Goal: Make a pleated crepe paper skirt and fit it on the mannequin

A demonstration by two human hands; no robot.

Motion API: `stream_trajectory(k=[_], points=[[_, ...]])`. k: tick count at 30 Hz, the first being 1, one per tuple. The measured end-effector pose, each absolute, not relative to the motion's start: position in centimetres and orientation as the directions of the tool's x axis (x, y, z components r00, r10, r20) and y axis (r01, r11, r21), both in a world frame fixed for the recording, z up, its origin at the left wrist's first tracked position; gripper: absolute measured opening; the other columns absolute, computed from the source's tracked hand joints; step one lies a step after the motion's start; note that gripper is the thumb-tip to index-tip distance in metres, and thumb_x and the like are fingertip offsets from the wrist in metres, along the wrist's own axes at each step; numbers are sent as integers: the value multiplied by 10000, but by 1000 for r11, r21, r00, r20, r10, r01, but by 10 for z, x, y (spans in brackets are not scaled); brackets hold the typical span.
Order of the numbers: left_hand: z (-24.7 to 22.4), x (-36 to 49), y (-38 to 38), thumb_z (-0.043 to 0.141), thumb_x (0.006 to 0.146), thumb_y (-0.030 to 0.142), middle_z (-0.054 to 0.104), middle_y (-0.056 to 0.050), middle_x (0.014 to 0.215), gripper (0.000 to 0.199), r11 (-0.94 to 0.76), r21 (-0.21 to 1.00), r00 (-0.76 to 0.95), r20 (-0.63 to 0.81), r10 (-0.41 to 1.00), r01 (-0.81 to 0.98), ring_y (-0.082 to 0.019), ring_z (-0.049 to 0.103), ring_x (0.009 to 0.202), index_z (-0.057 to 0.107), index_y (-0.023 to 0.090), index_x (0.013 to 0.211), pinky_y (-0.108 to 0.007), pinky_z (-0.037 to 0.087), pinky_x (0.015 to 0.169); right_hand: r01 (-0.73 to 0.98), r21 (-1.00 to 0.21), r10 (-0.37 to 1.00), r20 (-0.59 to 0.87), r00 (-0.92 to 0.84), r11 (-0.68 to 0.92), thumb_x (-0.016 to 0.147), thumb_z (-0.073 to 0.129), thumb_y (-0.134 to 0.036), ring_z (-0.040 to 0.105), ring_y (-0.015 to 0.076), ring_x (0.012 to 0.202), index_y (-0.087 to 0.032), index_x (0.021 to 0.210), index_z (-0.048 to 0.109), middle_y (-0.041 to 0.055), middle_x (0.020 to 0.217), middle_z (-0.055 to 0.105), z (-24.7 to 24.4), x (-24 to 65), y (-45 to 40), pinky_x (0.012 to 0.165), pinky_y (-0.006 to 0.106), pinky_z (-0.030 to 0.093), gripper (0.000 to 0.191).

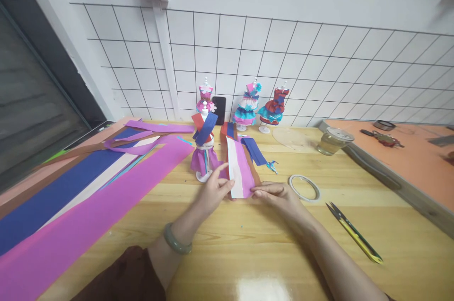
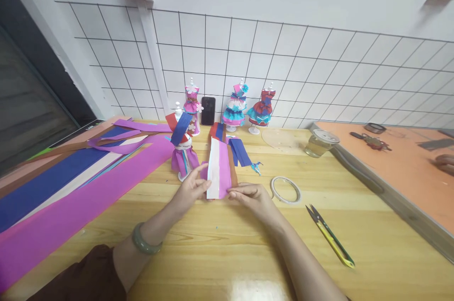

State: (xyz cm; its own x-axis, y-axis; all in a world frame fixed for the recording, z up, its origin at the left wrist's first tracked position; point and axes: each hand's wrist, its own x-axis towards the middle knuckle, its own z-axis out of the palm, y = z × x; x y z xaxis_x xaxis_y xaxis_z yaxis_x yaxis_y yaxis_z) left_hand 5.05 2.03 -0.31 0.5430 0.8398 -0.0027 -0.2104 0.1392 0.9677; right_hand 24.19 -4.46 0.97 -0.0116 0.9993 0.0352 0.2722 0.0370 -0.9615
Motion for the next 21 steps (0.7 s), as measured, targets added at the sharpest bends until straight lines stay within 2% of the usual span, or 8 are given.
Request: stream_trajectory(k=[2,3,7,11,13,15,21], points=[[1,50,15,560,750,353,604,7,678,715,45,963,494,96,864,-266,-116,575,606,172,216,1333,-243,468,599,252,-967,999,45,17,40,697,614,-412,593,203,786,-195,752,713,64,839,679,11,242,-43,722,312,455,245],[4,50,12,561,752,342,612,-5,715,719,13,964,506,127,853,-265,-119,578,643,168,214,1341,-245,465,629,243,-969,998,52,23,45,697,611,-421,592,199,768,-188,732,711,64,813,679,11,242,-42,718,308,454,256],[7,51,2,692,624,268,638,-74,912,614,-145,985,602,169,780,-88,-161,593,777,479,180,1193,-256,454,723,241,-969,996,69,48,56,685,616,-436,586,186,712,-177,660,700,58,733,674,12,244,-40,682,294,452,273],[1,55,0,624,690,256,667,-76,873,269,-230,973,555,202,807,-20,-186,608,795,650,167,942,-275,467,736,229,-970,996,90,28,81,692,617,-408,585,182,715,-181,679,703,53,748,674,14,243,-40,686,293,449,244],[-2,56,2,603,707,263,675,-74,856,185,-254,967,519,226,824,-17,-192,607,787,683,168,844,-276,465,728,226,-971,996,84,19,78,687,621,-407,587,186,722,-188,708,709,51,752,674,15,243,-41,692,300,451,238],[-4,57,4,607,701,274,681,-67,826,172,-237,971,497,216,840,-20,-189,607,747,692,167,806,-276,467,699,235,-969,996,81,23,73,678,624,-419,588,192,729,-188,703,712,54,758,674,15,243,-41,694,305,452,248],[-10,59,8,682,625,262,685,-47,806,286,-11,991,495,75,866,-130,-165,611,714,653,152,888,-266,472,679,256,-963,994,99,42,85,672,625,-427,579,181,708,-183,645,700,51,720,669,14,245,-39,674,292,441,257]])
